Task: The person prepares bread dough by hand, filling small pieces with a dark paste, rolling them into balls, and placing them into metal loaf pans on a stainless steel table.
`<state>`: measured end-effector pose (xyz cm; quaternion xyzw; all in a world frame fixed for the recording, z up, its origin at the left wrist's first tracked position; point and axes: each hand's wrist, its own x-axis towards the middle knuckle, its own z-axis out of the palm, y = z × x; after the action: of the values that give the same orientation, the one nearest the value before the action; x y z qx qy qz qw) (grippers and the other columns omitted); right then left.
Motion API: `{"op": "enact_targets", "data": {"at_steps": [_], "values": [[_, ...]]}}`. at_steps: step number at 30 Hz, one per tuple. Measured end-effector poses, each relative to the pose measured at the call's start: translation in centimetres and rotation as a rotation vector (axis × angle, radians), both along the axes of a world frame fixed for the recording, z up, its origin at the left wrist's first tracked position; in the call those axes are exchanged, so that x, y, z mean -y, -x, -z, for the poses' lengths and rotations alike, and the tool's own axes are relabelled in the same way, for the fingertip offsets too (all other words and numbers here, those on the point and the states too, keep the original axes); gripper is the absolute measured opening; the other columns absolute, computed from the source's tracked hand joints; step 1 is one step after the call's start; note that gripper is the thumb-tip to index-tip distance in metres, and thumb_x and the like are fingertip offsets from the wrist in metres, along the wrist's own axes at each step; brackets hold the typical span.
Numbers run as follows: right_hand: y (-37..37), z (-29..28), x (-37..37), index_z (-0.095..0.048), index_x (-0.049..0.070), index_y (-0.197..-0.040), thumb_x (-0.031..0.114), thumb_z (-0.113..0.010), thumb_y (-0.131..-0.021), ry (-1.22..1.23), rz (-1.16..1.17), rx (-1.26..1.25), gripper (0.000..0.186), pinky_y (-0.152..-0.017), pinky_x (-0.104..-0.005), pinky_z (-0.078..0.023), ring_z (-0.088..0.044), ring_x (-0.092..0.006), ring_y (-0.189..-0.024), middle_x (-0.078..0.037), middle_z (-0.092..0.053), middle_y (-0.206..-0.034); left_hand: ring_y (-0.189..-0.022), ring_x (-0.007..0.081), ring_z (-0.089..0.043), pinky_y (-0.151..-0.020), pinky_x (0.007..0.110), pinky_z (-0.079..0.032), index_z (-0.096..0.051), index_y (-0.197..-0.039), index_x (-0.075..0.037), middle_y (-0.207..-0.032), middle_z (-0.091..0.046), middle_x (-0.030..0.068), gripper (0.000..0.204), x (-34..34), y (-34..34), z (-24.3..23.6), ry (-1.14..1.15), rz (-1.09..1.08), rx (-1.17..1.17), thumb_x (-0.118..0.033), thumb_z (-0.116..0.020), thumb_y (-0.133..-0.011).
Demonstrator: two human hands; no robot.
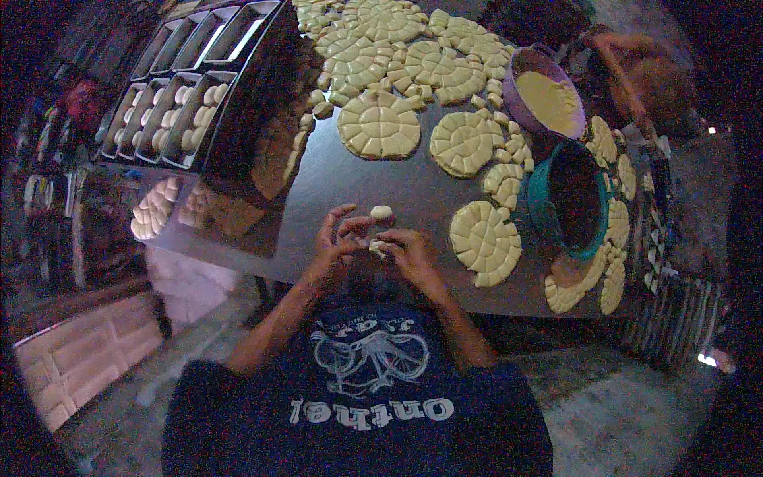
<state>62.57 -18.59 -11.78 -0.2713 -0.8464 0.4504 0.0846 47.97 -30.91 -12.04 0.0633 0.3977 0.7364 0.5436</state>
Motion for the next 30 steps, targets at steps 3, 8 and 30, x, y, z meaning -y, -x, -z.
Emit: {"op": "enact_targets", "data": {"at_steps": [3, 8, 30], "values": [[1.2, 0.4, 0.3, -0.064, 0.007, -0.113, 0.009, -0.065, -0.083, -0.423, -0.021, 0.0, 0.03, -0.08, -0.0386, -0.052, -0.064, -0.0335, -0.093, -0.008, -0.067, -0.105, -0.11, 0.0251, -0.058, -0.094, 0.036, -0.05, -0.044, -0.131, -0.008, -0.116, -0.06, 0.0134, 0.061, 0.2, 2.5, 1.3, 0.026, -0.046, -0.034, 0.005, -0.067, -0.076], [2.3, 1.8, 0.9, -0.061, 0.008, -0.117, 0.006, -0.067, -0.081, -0.476, -0.006, 0.089, 0.037, -0.079, -0.0407, -0.054, -0.062, -0.0336, -0.1, -0.01, -0.059, -0.115, -0.108, 0.023, -0.059, -0.094, 0.034, -0.05, -0.049, -0.126, -0.006, -0.117, -0.058, 0.0122, 0.049, 2.6, 5.5, 2.8, 0.099, -0.112, 0.037, 0.0, -0.066, -0.08], [-9.0, 1.8, -18.9, -0.064, 0.002, -0.104, 0.003, -0.056, -0.08, -1.002, 0.205, 0.401, 0.025, -0.087, -0.0431, -0.047, -0.055, -0.033, -0.1, -0.014, -0.059, -0.105, -0.094, 0.0192, -0.062, -0.081, 0.028, -0.051, -0.054, -0.117, -0.006, -0.105, -0.063, 0.0078, 0.039, 1.7, 5.2, -0.5, 0.365, -0.115, -0.024, 0.001, -0.067, -0.08]]}}
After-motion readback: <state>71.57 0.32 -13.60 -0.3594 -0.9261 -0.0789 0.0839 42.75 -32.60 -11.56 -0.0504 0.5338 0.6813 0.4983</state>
